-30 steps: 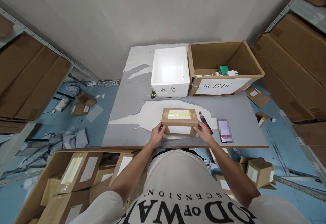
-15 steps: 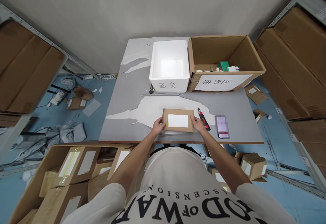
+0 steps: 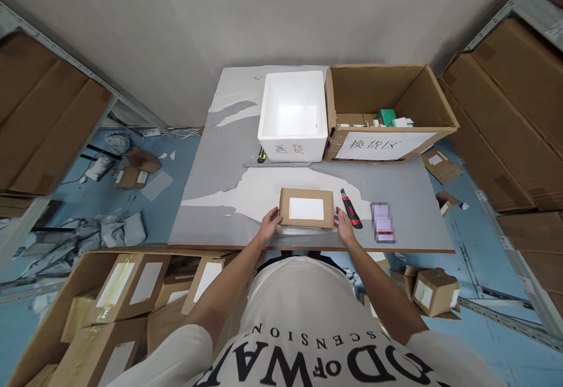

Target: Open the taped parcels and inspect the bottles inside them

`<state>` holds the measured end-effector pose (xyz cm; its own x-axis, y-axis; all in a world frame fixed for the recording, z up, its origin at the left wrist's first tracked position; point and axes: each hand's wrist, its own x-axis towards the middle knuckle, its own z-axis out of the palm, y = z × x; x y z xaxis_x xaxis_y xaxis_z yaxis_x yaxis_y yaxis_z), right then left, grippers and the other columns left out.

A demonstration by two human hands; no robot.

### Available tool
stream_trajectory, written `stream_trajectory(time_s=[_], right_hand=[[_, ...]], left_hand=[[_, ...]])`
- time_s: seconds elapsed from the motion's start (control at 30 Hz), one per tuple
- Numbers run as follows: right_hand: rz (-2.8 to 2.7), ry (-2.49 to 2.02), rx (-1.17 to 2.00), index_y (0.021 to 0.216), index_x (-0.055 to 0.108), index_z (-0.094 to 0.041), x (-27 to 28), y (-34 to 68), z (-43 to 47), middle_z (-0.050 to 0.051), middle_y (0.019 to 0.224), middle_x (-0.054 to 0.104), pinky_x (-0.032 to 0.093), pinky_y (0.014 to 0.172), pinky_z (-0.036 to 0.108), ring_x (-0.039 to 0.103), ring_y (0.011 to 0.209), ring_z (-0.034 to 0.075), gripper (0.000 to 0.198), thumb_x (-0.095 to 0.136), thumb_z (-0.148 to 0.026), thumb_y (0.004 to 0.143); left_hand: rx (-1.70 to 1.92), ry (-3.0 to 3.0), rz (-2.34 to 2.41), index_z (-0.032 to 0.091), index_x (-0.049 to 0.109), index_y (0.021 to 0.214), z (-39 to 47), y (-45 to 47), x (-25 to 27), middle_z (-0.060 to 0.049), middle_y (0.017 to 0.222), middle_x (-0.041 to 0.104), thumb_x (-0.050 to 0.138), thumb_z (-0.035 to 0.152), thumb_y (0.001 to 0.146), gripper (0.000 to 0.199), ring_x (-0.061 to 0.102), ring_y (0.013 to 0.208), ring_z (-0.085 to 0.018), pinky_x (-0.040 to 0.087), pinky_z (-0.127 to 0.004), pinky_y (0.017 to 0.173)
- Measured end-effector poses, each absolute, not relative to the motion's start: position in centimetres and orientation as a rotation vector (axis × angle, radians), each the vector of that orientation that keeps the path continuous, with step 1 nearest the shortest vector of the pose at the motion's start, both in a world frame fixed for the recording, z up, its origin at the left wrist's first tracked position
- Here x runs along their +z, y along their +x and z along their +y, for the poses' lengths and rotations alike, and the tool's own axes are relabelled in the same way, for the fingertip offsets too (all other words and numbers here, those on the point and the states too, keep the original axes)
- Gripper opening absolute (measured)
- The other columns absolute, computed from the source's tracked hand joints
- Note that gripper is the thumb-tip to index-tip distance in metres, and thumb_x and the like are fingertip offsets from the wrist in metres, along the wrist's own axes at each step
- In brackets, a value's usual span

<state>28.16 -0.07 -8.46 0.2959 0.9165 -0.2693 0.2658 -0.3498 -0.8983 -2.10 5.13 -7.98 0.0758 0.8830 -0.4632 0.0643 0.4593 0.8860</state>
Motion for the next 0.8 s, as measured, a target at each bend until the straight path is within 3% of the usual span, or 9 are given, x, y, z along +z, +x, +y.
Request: stream_trajectory(time_s=[0.1,0.27,0.47,0.63,0.8], right_hand=[[-1.020,-1.772,1.132,0.140,0.044,-0.017,-9.5,28.8,-2.2,0.015,0.140,0.049,0.046,0.100,0.043,0.055,0.121,0.024,0.059,0.043,-0.037,0.084],[-1.242,-1.711,1.239,0.143,0.039,-0.022,-9.7,28.6,-3.7,0.010,0.143,0.047,0.044,0.103,0.046,0.048,0.129,0.026,0.076,0.061,-0.026,0.070],[-1.187,-1.722,1.221,0.140,0.040,-0.019,-9.6,27.0,-2.8,0.010,0.126,0.062,0.047,0.100,0.044,0.063,0.110,0.024,0.064,0.054,-0.027,0.079],[-1.264,-1.675,1.184,0.135,0.045,-0.018,-8.1,27.3,-2.1,0.011,0.130,0.059,0.046,0.099,0.041,0.058,0.117,0.023,0.054,0.049,-0.034,0.084],[-1.484,-1.836,0.996,0.121,0.057,-0.016,-3.2,28.4,0.5,0.012,0.116,0.065,0.047,0.090,0.038,0.061,0.103,0.024,0.043,0.040,-0.042,0.090]], left_hand=[[0.754,0.905,1.337,0.013,0.055,0.130,4.0,-3.0,-8.9,-0.014,0.141,0.049,0.063,0.029,0.070,0.062,0.043,0.133,-0.031,0.030,-0.046,0.113],[0.698,1.136,1.259,0.013,0.053,0.131,2.5,-3.3,-9.6,-0.011,0.140,0.051,0.071,0.031,0.061,0.075,0.041,0.134,-0.030,0.024,-0.045,0.117],[0.695,1.197,1.324,0.013,0.058,0.125,2.6,-2.4,-9.3,-0.012,0.132,0.059,0.066,0.053,0.068,0.070,0.051,0.127,-0.031,0.034,-0.048,0.111],[0.734,1.298,1.349,0.014,0.063,0.117,3.2,-2.3,-7.5,-0.011,0.121,0.066,0.060,0.054,0.077,0.057,0.059,0.117,-0.030,0.041,-0.049,0.105],[0.822,1.296,1.307,0.014,0.056,0.128,4.4,-1.8,-4.5,-0.012,0.127,0.062,0.061,0.055,0.078,0.066,0.060,0.117,-0.026,0.045,-0.043,0.104]])
